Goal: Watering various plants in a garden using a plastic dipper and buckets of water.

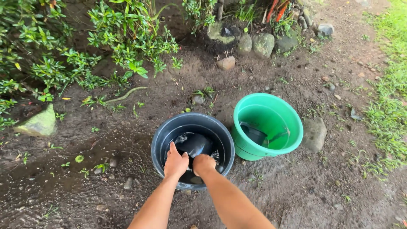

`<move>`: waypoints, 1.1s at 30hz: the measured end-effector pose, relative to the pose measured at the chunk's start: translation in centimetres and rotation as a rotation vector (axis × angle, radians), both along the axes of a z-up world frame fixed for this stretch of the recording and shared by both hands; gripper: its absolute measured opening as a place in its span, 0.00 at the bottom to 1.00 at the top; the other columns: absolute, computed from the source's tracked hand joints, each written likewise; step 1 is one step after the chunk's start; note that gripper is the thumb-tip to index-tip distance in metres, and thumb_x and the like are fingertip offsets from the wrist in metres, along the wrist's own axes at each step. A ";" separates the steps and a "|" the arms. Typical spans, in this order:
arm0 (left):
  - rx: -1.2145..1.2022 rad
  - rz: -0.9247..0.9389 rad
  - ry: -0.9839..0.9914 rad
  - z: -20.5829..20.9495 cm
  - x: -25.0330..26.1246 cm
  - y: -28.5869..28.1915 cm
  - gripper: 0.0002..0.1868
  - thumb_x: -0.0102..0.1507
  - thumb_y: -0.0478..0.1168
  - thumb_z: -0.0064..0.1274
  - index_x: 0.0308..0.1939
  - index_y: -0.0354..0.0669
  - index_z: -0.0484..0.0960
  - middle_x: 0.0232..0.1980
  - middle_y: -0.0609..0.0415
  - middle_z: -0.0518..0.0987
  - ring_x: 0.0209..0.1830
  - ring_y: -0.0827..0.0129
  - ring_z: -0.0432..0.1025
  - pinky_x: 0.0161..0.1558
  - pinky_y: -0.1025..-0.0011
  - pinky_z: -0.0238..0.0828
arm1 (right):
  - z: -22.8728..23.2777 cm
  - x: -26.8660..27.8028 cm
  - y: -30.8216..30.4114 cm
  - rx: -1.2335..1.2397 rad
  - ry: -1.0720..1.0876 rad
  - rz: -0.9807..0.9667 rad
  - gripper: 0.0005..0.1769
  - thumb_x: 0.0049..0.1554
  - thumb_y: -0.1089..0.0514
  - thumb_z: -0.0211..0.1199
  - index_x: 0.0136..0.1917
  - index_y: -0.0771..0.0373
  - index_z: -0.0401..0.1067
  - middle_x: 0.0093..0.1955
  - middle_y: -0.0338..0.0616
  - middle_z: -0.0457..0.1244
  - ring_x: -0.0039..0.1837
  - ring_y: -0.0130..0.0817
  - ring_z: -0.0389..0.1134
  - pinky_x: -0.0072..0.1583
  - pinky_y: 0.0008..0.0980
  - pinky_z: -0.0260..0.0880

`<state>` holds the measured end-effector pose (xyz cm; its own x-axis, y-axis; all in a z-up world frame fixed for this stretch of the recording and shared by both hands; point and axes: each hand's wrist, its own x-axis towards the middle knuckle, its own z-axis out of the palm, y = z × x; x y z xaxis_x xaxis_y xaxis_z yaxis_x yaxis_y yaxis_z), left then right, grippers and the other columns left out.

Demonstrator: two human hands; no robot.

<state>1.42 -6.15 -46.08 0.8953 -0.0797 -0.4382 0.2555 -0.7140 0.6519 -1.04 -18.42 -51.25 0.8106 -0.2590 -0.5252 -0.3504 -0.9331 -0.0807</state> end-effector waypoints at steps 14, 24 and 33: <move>-0.220 0.115 -0.307 -2.1 -0.7 0.2 0.40 0.64 0.43 0.47 0.78 0.42 0.50 0.74 0.39 0.62 0.69 0.46 0.67 0.67 0.57 0.65 | -4.4 3.1 -1.4 0.914 0.079 -0.638 0.18 0.62 0.53 0.59 0.41 0.71 0.73 0.29 0.53 0.63 0.26 0.39 0.63 0.28 0.38 0.60; -0.260 0.274 -0.564 -4.9 0.5 0.7 0.47 0.58 0.49 0.60 0.75 0.34 0.56 0.75 0.34 0.61 0.77 0.44 0.56 0.74 0.57 0.53 | 5.9 0.1 -1.9 0.966 -0.013 -0.672 0.28 0.63 0.42 0.62 0.35 0.69 0.69 0.28 0.45 0.60 0.24 0.32 0.58 0.27 0.34 0.57; -0.483 0.685 -0.213 2.3 -0.9 1.7 0.65 0.53 0.60 0.68 0.79 0.36 0.44 0.80 0.35 0.51 0.80 0.46 0.49 0.76 0.53 0.48 | 19.0 -4.5 -1.5 1.181 -0.084 -0.750 0.20 0.63 0.45 0.61 0.43 0.65 0.69 0.28 0.42 0.60 0.24 0.30 0.56 0.25 0.33 0.53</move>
<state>0.54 -4.49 -43.78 0.8736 0.3730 -0.3126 0.3658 -0.0795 0.9273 -5.52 -19.95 -32.25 0.7172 -0.0834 -0.6919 -0.6841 0.1049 -0.7218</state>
